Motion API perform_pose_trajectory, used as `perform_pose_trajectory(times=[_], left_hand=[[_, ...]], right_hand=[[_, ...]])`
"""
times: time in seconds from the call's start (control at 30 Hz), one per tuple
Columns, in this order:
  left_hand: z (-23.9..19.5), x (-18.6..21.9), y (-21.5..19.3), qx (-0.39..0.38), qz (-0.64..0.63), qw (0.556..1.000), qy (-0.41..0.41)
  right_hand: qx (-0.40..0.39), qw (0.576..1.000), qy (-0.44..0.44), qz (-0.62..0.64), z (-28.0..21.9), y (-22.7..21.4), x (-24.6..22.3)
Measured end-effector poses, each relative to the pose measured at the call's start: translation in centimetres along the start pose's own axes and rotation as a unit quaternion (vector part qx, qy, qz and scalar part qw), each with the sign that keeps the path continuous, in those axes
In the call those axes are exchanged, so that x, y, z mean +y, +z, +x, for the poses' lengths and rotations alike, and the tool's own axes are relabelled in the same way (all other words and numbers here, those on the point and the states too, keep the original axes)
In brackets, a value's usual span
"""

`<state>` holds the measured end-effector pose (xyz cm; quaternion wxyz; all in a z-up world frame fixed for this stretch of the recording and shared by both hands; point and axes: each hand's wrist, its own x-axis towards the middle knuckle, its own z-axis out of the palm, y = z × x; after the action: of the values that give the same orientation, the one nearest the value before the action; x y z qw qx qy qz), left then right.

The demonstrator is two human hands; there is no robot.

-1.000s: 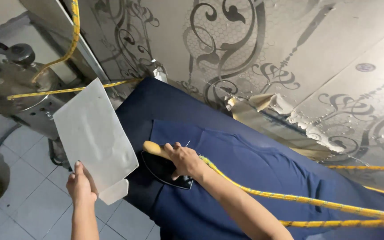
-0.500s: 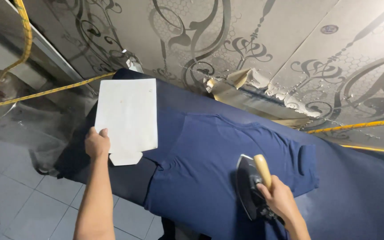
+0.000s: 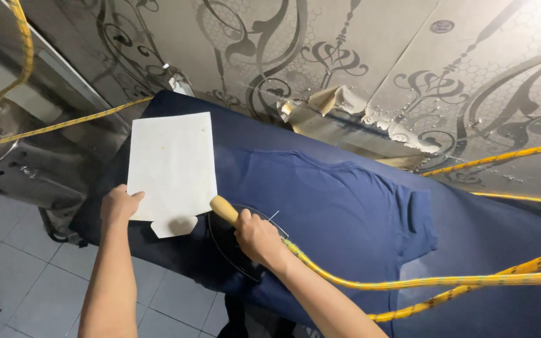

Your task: Ironing and folding a blue t-shirt on an ironing board using a steam iron.

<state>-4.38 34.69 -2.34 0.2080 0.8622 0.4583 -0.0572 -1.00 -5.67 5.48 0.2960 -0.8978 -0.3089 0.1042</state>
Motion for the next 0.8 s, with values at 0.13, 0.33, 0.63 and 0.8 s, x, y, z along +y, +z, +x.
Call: perform_pose_trajectory(times=[0.13, 0.33, 0.63, 0.8], left_hand=[[-1.5, 1.0, 1.5, 0.013, 0.020, 0.999, -0.033], [-7.2, 7.2, 2.2, 0.205, 0.125, 0.968, 0.075], [-12.3, 31.6, 14.6, 0.193, -0.053, 0.825, 0.529], [-9.3, 33.8, 14.1, 0.040, 0.147, 0.924, 0.350]], right_hand=[[-0.029, 0.996, 0.083, -0.016, -7.8, -5.1, 5.7], [-0.013, 0.929, 0.368, -0.045, -25.3, -16.3, 20.4], [0.047, 0.804, 0.544, -0.234, -35.0, -19.7, 28.7], [0.114, 0.771, 0.566, -0.268, -37.4, -16.7, 35.0]])
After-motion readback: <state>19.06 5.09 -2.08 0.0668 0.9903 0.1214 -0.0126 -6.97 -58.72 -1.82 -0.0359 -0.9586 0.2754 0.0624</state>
